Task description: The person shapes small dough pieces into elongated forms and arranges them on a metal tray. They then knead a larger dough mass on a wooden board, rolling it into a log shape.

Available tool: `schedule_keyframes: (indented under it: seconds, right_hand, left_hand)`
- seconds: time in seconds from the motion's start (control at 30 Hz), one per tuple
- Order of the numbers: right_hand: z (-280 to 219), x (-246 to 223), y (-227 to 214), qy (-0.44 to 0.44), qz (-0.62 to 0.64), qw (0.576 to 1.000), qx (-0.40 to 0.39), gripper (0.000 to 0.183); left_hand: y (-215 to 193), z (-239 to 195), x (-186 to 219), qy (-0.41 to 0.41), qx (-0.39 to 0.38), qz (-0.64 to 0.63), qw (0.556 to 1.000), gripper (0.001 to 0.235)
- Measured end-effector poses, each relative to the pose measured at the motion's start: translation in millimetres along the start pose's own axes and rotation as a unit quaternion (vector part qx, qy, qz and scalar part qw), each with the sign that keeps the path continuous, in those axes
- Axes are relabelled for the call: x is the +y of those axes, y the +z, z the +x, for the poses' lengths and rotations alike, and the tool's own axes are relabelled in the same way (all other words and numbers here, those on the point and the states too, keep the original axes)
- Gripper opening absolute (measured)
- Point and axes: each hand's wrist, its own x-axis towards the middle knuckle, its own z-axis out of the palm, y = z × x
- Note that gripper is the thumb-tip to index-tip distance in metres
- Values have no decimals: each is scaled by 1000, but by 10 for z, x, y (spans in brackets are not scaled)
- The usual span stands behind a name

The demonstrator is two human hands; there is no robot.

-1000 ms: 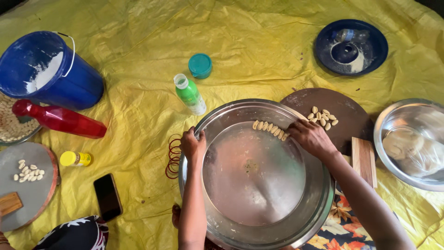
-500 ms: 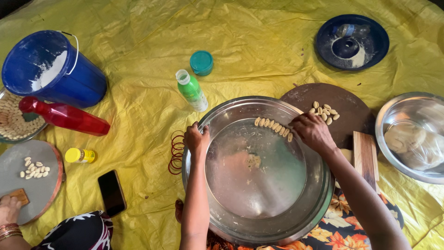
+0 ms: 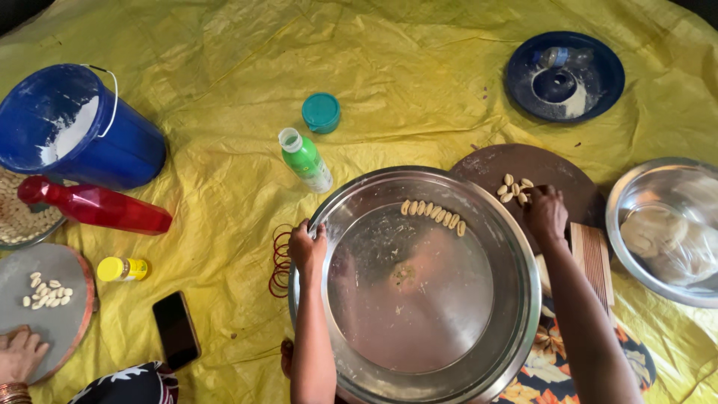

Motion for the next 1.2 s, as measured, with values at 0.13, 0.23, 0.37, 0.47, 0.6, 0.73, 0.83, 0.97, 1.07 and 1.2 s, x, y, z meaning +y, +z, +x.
schedule_keyframes:
  seconds: [0.13,0.23,0.37,0.47,0.6,0.73,0.83,0.97,1.07,1.2]
  right_hand:
    - [81,-119,237,-43,8,998,-52,32]
    - [129,-232,346,-34,33,998,-50,38]
    - [176,-280,460,0,1,999,-33,41]
    - [163,-259,505,54,-13,996,-76,40]
    - [20,-197,437,19,3,1000,-22,37]
    - [-68,-242,204,68,11,996,-64,31]
    - [-6,-283,-93,167,80,980,-74,41]
    - [154,-349,-535,215,476,853,3,28]
    - [132,-386,-790,160,722,672,-30,20]
    - [26,-485,-880,79,847,513,-113,25]
  left_hand:
    - [29,-2,-27,-9,-3,11,1000,48]
    - [3,-8,-21,-21,-10,8,1000,48]
    - [-14,-32,1,-26,-10,8,1000,49]
    - [-25,-17,23,-46,-29,4,999,47]
    - [-22,-23,48,-53,-41,28,997,45]
    - [-10,-15,68,-33,-22,16,999,47]
    - [8,-12,83,-6,-1,21,1000,46]
    - [3,-5,151,23,21,32,999,47]
    - [-25,-59,212,43,35,41,998,47]
    - [-20,-90,369,34,15,52,998,46]
